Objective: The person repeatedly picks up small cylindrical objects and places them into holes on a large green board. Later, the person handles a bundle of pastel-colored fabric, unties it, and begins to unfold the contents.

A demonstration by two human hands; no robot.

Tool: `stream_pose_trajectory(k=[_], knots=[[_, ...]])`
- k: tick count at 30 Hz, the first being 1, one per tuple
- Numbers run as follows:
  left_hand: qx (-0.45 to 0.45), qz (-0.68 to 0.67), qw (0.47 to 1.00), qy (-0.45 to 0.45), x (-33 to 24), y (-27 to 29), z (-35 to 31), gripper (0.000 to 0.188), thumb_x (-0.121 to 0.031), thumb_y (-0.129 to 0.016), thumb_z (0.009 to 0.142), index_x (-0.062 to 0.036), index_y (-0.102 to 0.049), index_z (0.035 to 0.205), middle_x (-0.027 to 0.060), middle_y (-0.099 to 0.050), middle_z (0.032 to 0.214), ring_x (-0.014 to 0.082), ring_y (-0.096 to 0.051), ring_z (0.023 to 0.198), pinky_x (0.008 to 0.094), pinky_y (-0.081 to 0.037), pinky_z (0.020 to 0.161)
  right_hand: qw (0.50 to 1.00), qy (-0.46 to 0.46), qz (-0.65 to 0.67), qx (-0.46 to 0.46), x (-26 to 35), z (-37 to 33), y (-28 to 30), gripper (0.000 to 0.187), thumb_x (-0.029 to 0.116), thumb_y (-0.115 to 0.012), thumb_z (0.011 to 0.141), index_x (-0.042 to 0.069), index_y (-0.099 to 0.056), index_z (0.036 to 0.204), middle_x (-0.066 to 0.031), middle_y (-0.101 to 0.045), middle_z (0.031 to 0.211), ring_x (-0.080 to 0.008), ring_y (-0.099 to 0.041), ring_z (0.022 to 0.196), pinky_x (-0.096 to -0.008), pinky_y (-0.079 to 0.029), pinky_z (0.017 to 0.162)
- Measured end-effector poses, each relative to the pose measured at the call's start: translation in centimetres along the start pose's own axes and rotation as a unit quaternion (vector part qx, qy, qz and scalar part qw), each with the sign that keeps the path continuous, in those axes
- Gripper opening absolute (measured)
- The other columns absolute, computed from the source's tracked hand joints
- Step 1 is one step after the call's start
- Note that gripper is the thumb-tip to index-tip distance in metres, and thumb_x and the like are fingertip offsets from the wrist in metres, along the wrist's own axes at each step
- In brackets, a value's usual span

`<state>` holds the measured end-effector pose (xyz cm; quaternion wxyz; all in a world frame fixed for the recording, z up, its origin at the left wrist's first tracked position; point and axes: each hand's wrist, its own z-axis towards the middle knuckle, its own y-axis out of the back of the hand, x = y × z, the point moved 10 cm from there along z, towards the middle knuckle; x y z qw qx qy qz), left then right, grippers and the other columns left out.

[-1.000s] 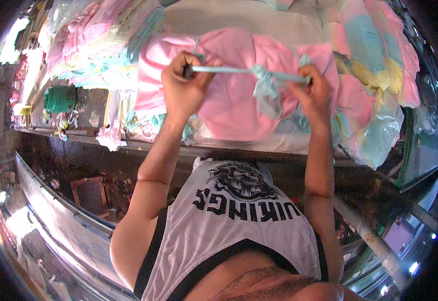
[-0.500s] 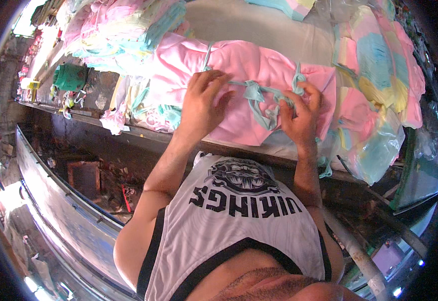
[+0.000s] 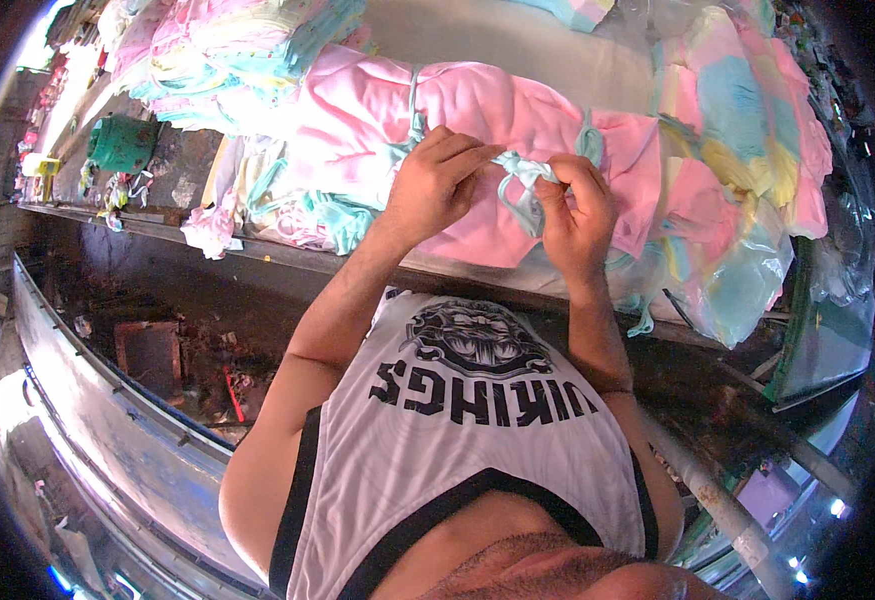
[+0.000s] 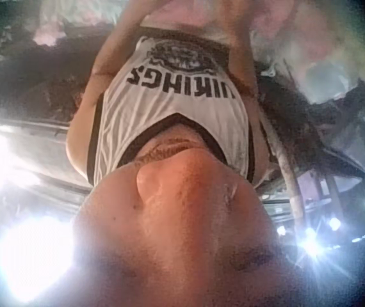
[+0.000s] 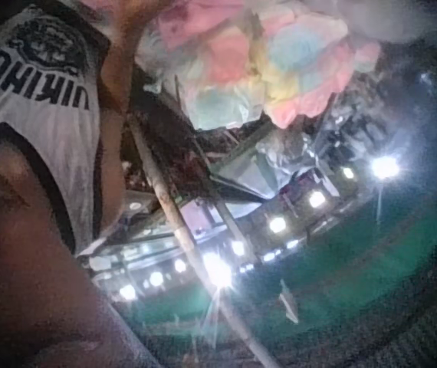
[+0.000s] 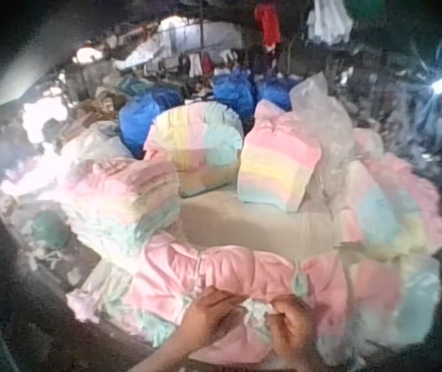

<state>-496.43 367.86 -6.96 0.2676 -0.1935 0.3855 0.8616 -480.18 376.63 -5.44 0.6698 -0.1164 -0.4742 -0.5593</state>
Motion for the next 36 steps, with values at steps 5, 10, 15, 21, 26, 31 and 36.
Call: stream_pose_trajectory(k=[5,10,15,21,26,31,36], knots=[[-0.018,0.007,0.998,-0.064,-1.2,0.7,-0.3,0.044,0.004,-0.074,0.066,-0.0076,-0.079,0.108,0.006,-0.073,0.093,0.0285,-0.063,0.084,0.0389,-0.056,0.076,0.994,0.03,-0.092,-0.046,2.8,-1.2,2.5,0.008,0.004,-0.073,0.091,0.001,-0.068,0.096,-0.0158,-0.071,0.089,-0.0358,-0.072,0.083,-0.0424,-0.056,0.074],[0.021,0.018,0.999,-0.04,-0.6,-0.5,-0.5,0.039,-0.001,-0.079,0.065,-0.0082,-0.078,0.103,0.0062,-0.075,0.095,0.029,-0.066,0.085,0.0399,-0.055,0.076,0.989,0.035,-0.128,-0.063,2.8,-3.5,4.4,0.005,0.003,-0.072,0.092,0.001,-0.068,0.095,-0.0156,-0.072,0.09,-0.0359,-0.073,0.083,-0.0414,-0.057,0.075],[0.051,0.018,0.998,-0.035,0.1,-1.3,-0.9,0.032,-0.002,-0.08,0.068,-0.0082,-0.077,0.099,0.0076,-0.074,0.091,0.0312,-0.067,0.085,0.0423,-0.055,0.077,0.985,-0.038,-0.149,-0.071,0.3,-5.9,6.3,0.004,0.004,-0.071,0.094,0.001,-0.069,0.094,-0.0149,-0.072,0.087,-0.034,-0.073,0.082,-0.0401,-0.057,0.075],[-0.032,0.039,0.995,0.085,3.7,2.2,-1.6,0.028,0.008,-0.07,0.073,-0.0073,-0.077,0.096,0.0099,-0.073,0.087,0.0325,-0.067,0.08,0.0447,-0.056,0.076,0.818,0.024,-0.389,-0.422,8.2,-10.4,25.4,0.018,0.013,-0.073,0.094,-0.002,-0.067,0.104,-0.0198,-0.071,0.099,-0.0284,-0.069,0.083,-0.0432,-0.058,0.075],[-0.02,0.006,0.999,0.043,1.0,1.0,-0.6,0.027,0.003,-0.075,0.078,-0.0059,-0.077,0.103,0.0094,-0.072,0.088,0.0328,-0.065,0.082,0.0437,-0.055,0.077,0.97,0.007,0.02,-0.24,3.7,-10.5,19.1,0.036,0.034,-0.077,0.094,-0.001,-0.072,0.098,-0.015,-0.072,0.097,-0.0251,-0.068,0.085,-0.037,-0.056,0.076],[0.066,-0.062,0.996,-0.024,-4.4,-2.0,-0.2,0.04,-0.004,-0.081,0.077,-0.007,-0.076,0.117,0.0098,-0.072,0.093,0.034,-0.064,0.087,0.0429,-0.055,0.08,1.0,-0.022,0.02,0.004,6.9,-8.4,8.5,0.018,0.003,-0.082,0.086,0.004,-0.073,0.102,-0.0143,-0.078,0.101,-0.0255,-0.076,0.088,-0.0367,-0.059,0.078],[0.086,-0.107,0.988,-0.072,-6.5,-1.4,-0.6,0.043,-0.005,-0.081,0.073,-0.0058,-0.078,0.116,0.0096,-0.075,0.096,0.0316,-0.067,0.086,0.0409,-0.056,0.077,0.981,0.111,0.028,0.159,10.0,-6.1,2.1,0.029,0.0,-0.078,0.089,0.005,-0.074,0.117,-0.0141,-0.078,0.109,-0.0309,-0.074,0.097,-0.0402,-0.058,0.088]])
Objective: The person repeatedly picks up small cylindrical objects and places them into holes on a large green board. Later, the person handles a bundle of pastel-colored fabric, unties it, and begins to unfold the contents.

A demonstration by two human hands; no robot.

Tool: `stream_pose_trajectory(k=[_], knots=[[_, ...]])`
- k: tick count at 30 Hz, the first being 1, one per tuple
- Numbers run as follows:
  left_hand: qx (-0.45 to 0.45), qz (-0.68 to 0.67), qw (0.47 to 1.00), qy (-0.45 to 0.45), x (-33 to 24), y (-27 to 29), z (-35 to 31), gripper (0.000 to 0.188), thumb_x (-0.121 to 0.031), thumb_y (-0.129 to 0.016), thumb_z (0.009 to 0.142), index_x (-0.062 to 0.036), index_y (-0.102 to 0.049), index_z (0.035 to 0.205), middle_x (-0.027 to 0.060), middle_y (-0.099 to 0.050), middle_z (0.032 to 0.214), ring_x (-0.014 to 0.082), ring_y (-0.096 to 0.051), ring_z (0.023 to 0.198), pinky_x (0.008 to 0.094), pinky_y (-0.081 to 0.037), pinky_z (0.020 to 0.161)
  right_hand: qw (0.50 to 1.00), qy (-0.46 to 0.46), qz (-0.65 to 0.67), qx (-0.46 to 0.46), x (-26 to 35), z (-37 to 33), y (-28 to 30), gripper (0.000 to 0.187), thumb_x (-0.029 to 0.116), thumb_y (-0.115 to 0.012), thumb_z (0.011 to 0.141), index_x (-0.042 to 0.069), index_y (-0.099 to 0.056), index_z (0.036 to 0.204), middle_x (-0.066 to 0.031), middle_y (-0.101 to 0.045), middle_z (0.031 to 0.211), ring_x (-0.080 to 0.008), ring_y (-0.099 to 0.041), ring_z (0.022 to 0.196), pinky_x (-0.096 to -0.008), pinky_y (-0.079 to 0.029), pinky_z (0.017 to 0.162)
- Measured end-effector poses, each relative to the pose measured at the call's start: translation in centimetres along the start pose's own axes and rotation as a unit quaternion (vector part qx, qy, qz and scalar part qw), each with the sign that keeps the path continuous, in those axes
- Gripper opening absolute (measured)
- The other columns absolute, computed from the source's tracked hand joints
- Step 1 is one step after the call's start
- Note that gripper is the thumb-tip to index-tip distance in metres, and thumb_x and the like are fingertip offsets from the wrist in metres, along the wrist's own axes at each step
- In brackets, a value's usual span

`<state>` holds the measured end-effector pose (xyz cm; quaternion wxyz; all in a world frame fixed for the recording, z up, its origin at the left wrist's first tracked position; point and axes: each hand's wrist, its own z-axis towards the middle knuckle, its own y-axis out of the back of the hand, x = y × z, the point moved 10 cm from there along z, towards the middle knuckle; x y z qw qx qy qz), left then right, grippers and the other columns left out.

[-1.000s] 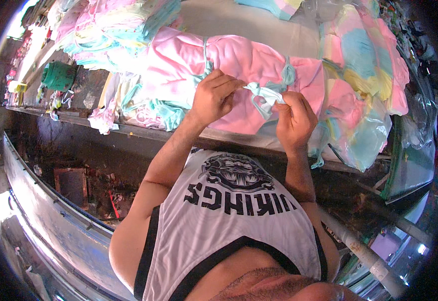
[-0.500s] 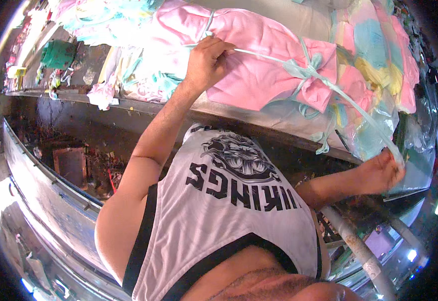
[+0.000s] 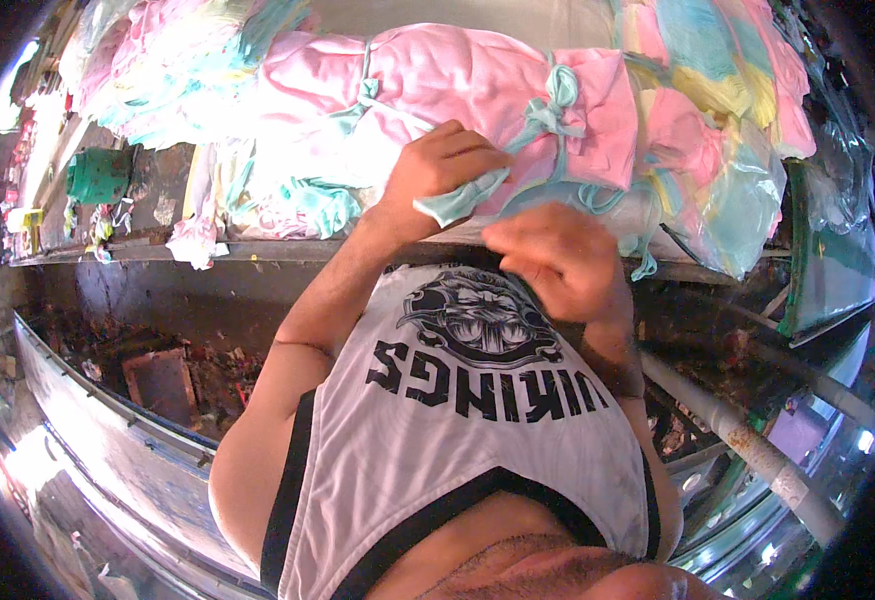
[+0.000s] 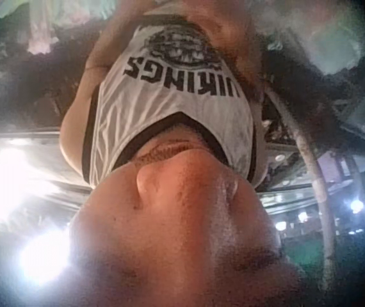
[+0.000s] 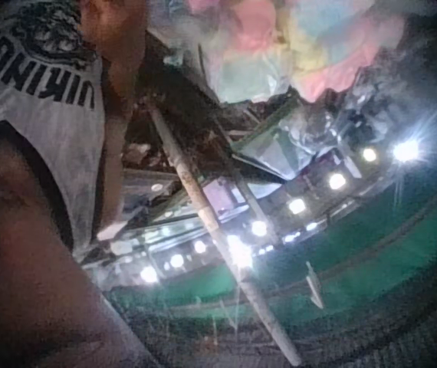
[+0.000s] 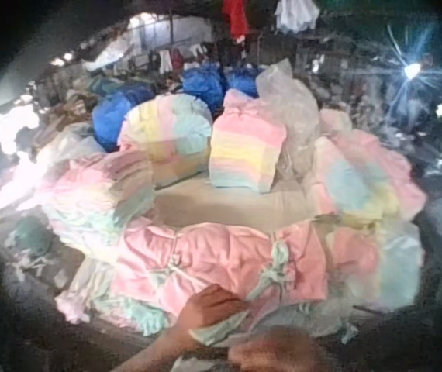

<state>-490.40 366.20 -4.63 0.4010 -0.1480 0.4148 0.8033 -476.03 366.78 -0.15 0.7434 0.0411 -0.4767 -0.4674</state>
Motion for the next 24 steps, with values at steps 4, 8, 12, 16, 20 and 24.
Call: stream_pose_trajectory(k=[4,8,12,16,20,24], knots=[[-0.06,-0.003,0.997,0.043,-0.4,4.8,-1.4,0.027,0.001,-0.078,0.073,-0.0047,-0.08,0.099,0.0075,-0.076,0.09,0.0275,-0.067,0.078,0.0379,-0.054,0.072,0.972,-0.07,-0.207,-0.087,-4.7,1.5,1.8,0.034,0.001,-0.076,0.089,0.006,-0.073,0.123,-0.0099,-0.077,0.116,-0.0343,-0.072,0.106,-0.0433,-0.056,0.097],[-0.111,-0.111,0.988,-0.011,-4.8,9.0,-2.9,0.02,0.004,-0.08,0.075,-0.0067,-0.081,0.091,0.0069,-0.075,0.083,0.0211,-0.066,0.071,0.0346,-0.051,0.067,0.939,-0.067,-0.335,-0.052,-9.3,2.4,-0.1,0.03,0.008,-0.072,0.094,0.009,-0.075,0.124,-0.0116,-0.075,0.118,-0.0367,-0.07,0.108,-0.0469,-0.055,0.1],[-0.13,-0.253,0.951,-0.124,-8.4,10.9,-3.8,0.02,0.001,-0.08,0.076,-0.0071,-0.083,0.093,0.0065,-0.076,0.085,0.0191,-0.066,0.072,0.0358,-0.05,0.064,0.971,-0.19,-0.129,-0.059,-14.1,-0.2,-1.7,0.024,0.008,-0.067,0.096,0.006,-0.072,0.119,-0.0174,-0.071,0.113,-0.0404,-0.068,0.106,-0.0484,-0.055,0.093],[0.022,-0.239,0.967,-0.08,-7.5,5.3,-2.7,0.034,0.003,-0.072,0.075,-0.0032,-0.077,0.107,0.0131,-0.073,0.103,0.032,-0.067,0.085,0.0426,-0.054,0.073,0.971,-0.161,-0.14,-0.106,-13.9,-0.7,-1.5,0.024,0.0,-0.059,0.097,0.0,-0.067,0.119,-0.0155,-0.07,0.116,-0.0322,-0.068,0.109,-0.0411,-0.052,0.099],[0.088,-0.249,0.957,-0.117,-7.9,1.4,-2.6,0.037,-0.004,-0.071,0.075,-0.0036,-0.075,0.112,0.013,-0.071,0.11,0.034,-0.066,0.099,0.0447,-0.055,0.087,0.957,-0.152,0.054,-0.243,-12.1,-1.2,4.4,0.027,0.004,-0.058,0.096,-0.001,-0.062,0.122,-0.0116,-0.066,0.12,-0.0232,-0.062,0.113,-0.0378,-0.048,0.106],[0.105,-0.255,0.952,-0.135,-8.1,0.8,-2.5,0.037,-0.008,-0.071,0.076,-0.0027,-0.074,0.113,0.0125,-0.07,0.113,0.0345,-0.065,0.105,0.0461,-0.054,0.094,0.98,-0.11,-0.096,-0.134,-8.2,0.6,5.3,0.023,0.002,-0.067,0.092,0.001,-0.065,0.115,-0.0142,-0.07,0.117,-0.0173,-0.064,0.094,-0.0299,-0.052,0.077]])
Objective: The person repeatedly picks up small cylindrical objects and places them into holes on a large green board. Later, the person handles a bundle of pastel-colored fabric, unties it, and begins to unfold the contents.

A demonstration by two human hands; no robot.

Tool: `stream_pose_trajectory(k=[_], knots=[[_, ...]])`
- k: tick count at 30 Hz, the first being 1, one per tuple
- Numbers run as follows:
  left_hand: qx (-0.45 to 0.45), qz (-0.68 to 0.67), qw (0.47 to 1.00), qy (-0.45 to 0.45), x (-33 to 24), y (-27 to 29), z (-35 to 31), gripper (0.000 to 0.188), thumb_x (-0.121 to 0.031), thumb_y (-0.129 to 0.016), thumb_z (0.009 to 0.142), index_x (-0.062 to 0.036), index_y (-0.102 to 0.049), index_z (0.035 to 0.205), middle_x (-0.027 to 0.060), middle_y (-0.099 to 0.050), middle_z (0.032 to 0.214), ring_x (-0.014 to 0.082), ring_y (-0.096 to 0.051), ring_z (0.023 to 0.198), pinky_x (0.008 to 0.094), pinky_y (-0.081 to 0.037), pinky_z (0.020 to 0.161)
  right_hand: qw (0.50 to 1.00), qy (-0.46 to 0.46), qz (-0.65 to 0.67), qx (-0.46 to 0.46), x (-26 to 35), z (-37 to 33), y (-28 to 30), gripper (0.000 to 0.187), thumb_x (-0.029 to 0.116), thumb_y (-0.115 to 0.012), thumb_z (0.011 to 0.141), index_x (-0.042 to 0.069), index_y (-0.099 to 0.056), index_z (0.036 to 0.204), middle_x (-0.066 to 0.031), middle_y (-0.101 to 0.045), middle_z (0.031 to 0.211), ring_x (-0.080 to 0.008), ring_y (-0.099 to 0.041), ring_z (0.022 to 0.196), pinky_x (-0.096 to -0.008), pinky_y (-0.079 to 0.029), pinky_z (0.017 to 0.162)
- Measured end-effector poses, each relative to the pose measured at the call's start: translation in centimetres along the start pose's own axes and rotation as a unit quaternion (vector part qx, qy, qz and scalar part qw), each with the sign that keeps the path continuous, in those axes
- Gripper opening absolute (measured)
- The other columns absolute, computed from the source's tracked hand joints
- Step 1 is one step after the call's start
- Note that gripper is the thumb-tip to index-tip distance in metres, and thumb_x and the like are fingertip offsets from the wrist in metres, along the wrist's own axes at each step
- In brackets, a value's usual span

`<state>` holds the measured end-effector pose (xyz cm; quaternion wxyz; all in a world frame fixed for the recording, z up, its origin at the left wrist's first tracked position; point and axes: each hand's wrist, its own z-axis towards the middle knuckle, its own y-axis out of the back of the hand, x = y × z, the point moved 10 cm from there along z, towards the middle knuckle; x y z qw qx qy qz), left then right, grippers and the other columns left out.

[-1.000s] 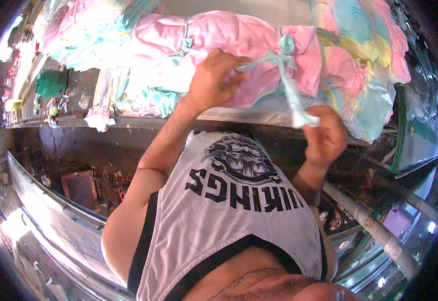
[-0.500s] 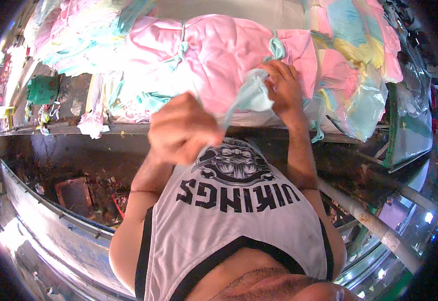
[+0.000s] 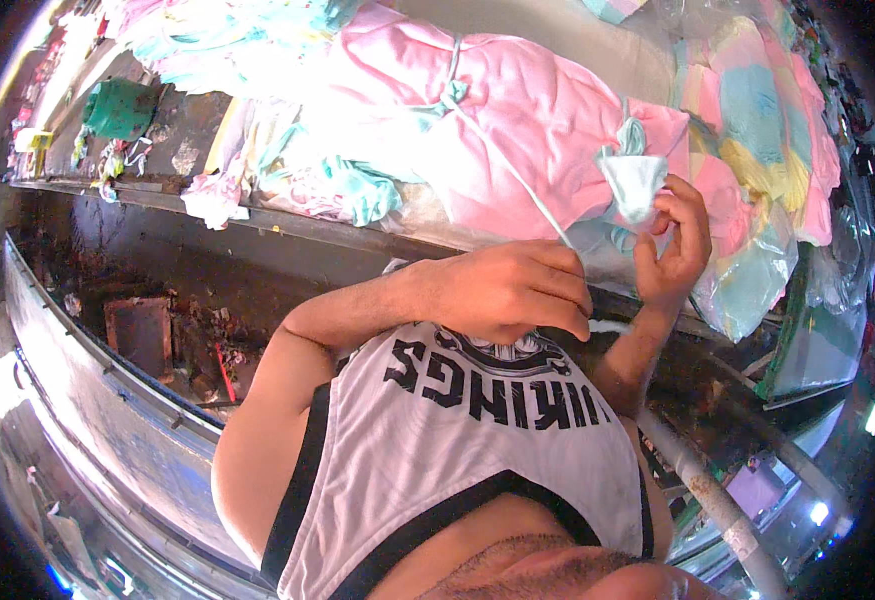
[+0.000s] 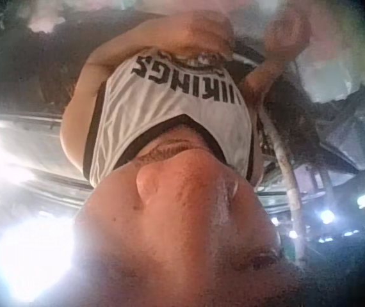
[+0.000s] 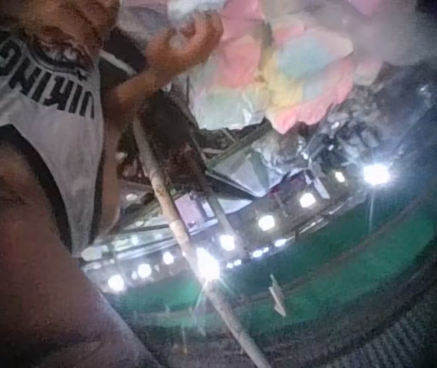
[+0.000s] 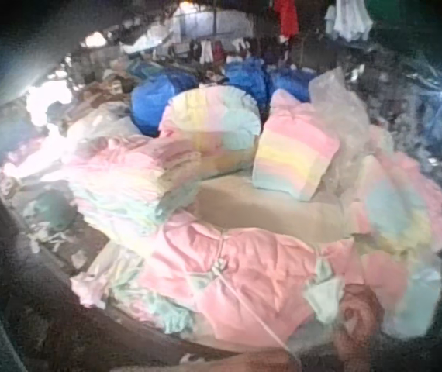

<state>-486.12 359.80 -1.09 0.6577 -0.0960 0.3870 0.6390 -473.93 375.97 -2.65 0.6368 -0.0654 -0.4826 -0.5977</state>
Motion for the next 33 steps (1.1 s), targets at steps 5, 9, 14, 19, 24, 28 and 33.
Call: stream_pose_trajectory(k=[5,9,14,19,24,28,33], knots=[[0.011,-0.015,1.0,-0.018,-0.2,0.9,0.4,0.039,-0.007,-0.071,0.075,-0.0025,-0.074,0.114,0.0136,-0.07,0.115,0.0355,-0.065,0.106,0.0465,-0.053,0.094,0.991,0.054,0.08,-0.092,2.8,2.3,-3.0,0.016,0.005,-0.07,0.095,0.002,-0.068,0.11,-0.0104,-0.072,0.112,-0.0147,-0.063,0.084,-0.0285,-0.051,0.072],[0.029,0.0,0.999,-0.032,-0.9,0.6,0.5,0.038,-0.003,-0.071,0.077,-0.0034,-0.075,0.114,0.0137,-0.068,0.123,0.0341,-0.065,0.107,0.0456,-0.054,0.092,0.979,-0.078,0.079,0.169,1.3,5.1,-13.9,0.022,0.021,-0.07,0.101,0.0,-0.071,0.099,-0.0146,-0.072,0.082,-0.0239,-0.068,0.068,-0.0394,-0.054,0.065],[-0.108,0.012,0.988,0.112,0.5,6.1,-2.1,0.024,0.003,-0.073,0.087,-0.0087,-0.077,0.108,0.0135,-0.067,0.126,0.0358,-0.065,0.121,0.0467,-0.054,0.102,0.955,-0.071,0.026,0.287,0.7,6.2,-20.5,0.029,0.027,-0.072,0.097,-0.002,-0.071,0.091,-0.0204,-0.073,0.081,-0.0299,-0.073,0.071,-0.0434,-0.054,0.067],[-0.304,0.464,0.784,0.279,3.2,16.6,-8.8,0.024,-0.007,-0.081,0.085,-0.0016,-0.071,0.105,0.0126,-0.069,0.105,0.0286,-0.064,0.088,0.0378,-0.054,0.076,0.929,-0.118,0.222,0.273,-0.4,6.9,-21.4,0.025,0.02,-0.061,0.104,-0.002,-0.069,0.096,-0.007,-0.072,0.085,-0.0138,-0.066,0.074,-0.0307,-0.051,0.068],[-0.233,0.505,0.77,0.312,6.8,15.4,-10.2,0.018,-0.003,-0.081,0.082,-0.0026,-0.073,0.098,0.0128,-0.068,0.095,0.0337,-0.065,0.086,0.0444,-0.053,0.074,0.839,-0.201,0.438,0.253,-3.0,7.2,-23.6,0.03,0.027,-0.054,0.106,0.001,-0.068,0.098,-0.005,-0.067,0.087,-0.0122,-0.062,0.075,-0.0284,-0.048,0.067],[-0.268,0.479,0.765,0.337,5.5,15.0,-11.0,0.011,-0.002,-0.079,0.082,-0.0023,-0.071,0.089,0.0108,-0.065,0.085,0.0339,-0.064,0.082,0.0448,-0.053,0.073,0.834,-0.244,0.455,0.193,-5.0,6.9,-24.0,0.026,0.027,-0.06,0.108,0.002,-0.067,0.103,-0.0026,-0.064,0.087,-0.0112,-0.062,0.075,-0.0262,-0.05,0.064],[-0.275,0.429,0.784,0.355,4.3,13.6,-10.3,0.011,-0.004,-0.079,0.086,-0.0003,-0.069,0.084,0.0116,-0.061,0.078,0.0331,-0.06,0.075,0.0449,-0.049,0.069,0.875,-0.219,0.379,0.207,-4.2,6.8,-24.3,0.025,0.027,-0.062,0.11,0.003,-0.068,0.11,-0.0015,-0.065,0.089,-0.0087,-0.064,0.078,-0.0244,-0.053,0.062]])
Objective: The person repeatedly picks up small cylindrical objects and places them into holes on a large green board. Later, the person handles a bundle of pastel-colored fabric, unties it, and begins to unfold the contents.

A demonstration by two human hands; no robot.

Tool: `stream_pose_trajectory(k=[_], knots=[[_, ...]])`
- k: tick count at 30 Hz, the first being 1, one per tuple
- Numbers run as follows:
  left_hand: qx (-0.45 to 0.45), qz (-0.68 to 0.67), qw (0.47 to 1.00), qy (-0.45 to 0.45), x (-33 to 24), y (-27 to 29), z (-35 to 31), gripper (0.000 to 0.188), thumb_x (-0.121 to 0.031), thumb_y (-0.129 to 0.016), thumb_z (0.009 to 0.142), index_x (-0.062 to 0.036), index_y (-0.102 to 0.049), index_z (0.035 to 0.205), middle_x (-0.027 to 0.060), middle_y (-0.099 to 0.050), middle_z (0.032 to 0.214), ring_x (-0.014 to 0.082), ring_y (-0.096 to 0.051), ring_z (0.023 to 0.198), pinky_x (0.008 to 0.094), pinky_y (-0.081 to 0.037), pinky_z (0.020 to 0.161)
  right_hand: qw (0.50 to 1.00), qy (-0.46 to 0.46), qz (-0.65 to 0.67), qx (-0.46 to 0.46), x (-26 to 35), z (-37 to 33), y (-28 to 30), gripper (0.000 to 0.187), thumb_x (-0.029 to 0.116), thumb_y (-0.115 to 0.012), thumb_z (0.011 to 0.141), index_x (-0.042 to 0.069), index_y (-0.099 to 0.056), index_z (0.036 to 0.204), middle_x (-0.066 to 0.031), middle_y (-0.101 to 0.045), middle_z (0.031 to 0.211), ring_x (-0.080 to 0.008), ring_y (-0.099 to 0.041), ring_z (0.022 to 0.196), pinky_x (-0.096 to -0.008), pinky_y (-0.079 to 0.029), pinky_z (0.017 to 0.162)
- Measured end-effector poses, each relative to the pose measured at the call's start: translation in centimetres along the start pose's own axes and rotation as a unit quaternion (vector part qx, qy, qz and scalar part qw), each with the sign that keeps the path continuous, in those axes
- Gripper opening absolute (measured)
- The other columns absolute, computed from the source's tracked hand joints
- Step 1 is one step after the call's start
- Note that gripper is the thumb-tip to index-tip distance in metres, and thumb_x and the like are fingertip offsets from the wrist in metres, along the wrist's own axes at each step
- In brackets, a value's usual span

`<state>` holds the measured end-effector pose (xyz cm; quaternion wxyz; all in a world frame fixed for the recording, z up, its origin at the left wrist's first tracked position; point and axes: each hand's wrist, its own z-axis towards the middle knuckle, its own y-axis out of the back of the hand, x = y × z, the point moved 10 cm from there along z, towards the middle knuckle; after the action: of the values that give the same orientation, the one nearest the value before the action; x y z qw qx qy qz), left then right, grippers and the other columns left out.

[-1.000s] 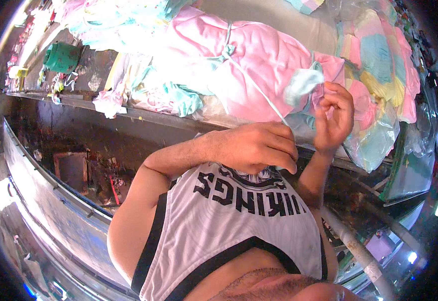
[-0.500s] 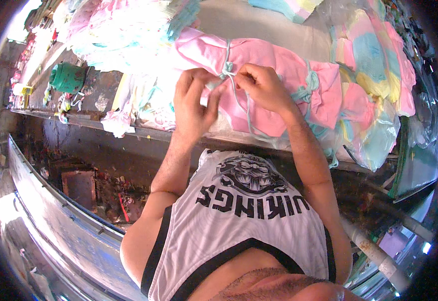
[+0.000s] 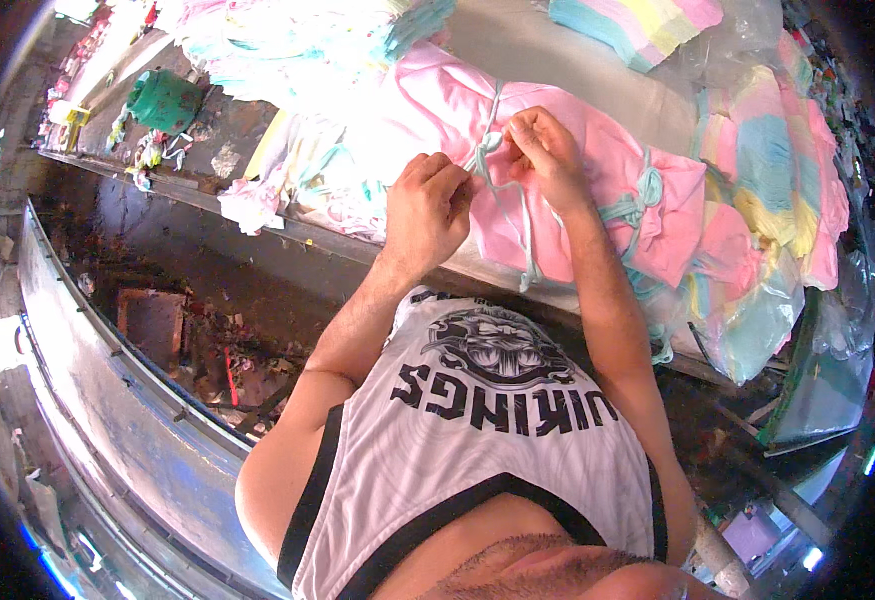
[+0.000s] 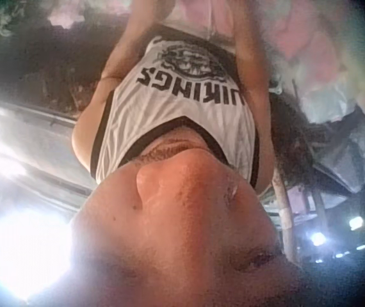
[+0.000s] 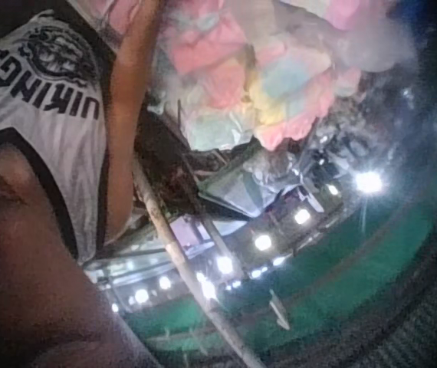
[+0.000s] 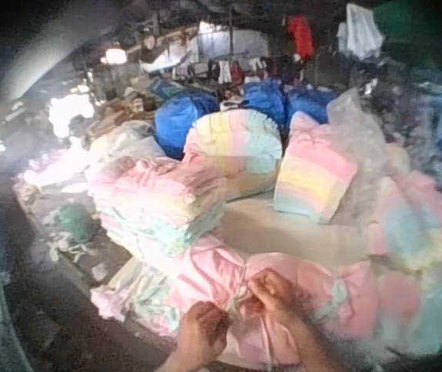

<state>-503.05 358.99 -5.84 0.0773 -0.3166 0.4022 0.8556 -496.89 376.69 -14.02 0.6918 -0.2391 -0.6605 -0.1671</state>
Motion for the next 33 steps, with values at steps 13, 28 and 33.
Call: stream_pose_trajectory(k=[13,28,33], knots=[[0.221,-0.634,0.733,-0.108,-9.2,5.7,-7.8,0.042,-0.039,-0.073,0.101,-0.007,-0.073,0.075,0.0073,-0.067,0.076,0.0283,-0.058,0.067,0.0423,-0.043,0.067,0.974,0.097,-0.187,0.088,2.3,-1.1,-2.6,0.018,0.012,-0.063,0.107,0.0,-0.073,0.116,-0.0071,-0.076,0.098,-0.0116,-0.071,0.09,-0.0289,-0.057,0.079],[0.255,-0.757,0.572,-0.186,-7.8,3.6,-7.1,0.029,-0.038,-0.086,0.084,-0.0153,-0.073,0.071,0.0004,-0.064,0.082,0.0263,-0.056,0.084,0.0455,-0.044,0.084,0.783,0.2,-0.561,0.177,5.4,-7.4,-8.2,0.011,0.009,-0.067,0.084,0.007,-0.072,0.093,-0.0124,-0.068,0.085,-0.0354,-0.068,0.082,-0.0474,-0.055,0.078],[0.047,-0.831,0.548,-0.077,0.0,7.3,-5.8,0.027,-0.029,-0.08,0.073,-0.0204,-0.057,0.062,-0.0041,-0.058,0.079,0.022,-0.055,0.09,0.0433,-0.046,0.089,0.877,0.245,-0.393,0.124,11.5,-6.1,-2.0,0.012,0.009,-0.071,0.081,0.003,-0.061,0.082,-0.01,-0.059,0.068,-0.024,-0.059,0.06,-0.0407,-0.046,0.06]])
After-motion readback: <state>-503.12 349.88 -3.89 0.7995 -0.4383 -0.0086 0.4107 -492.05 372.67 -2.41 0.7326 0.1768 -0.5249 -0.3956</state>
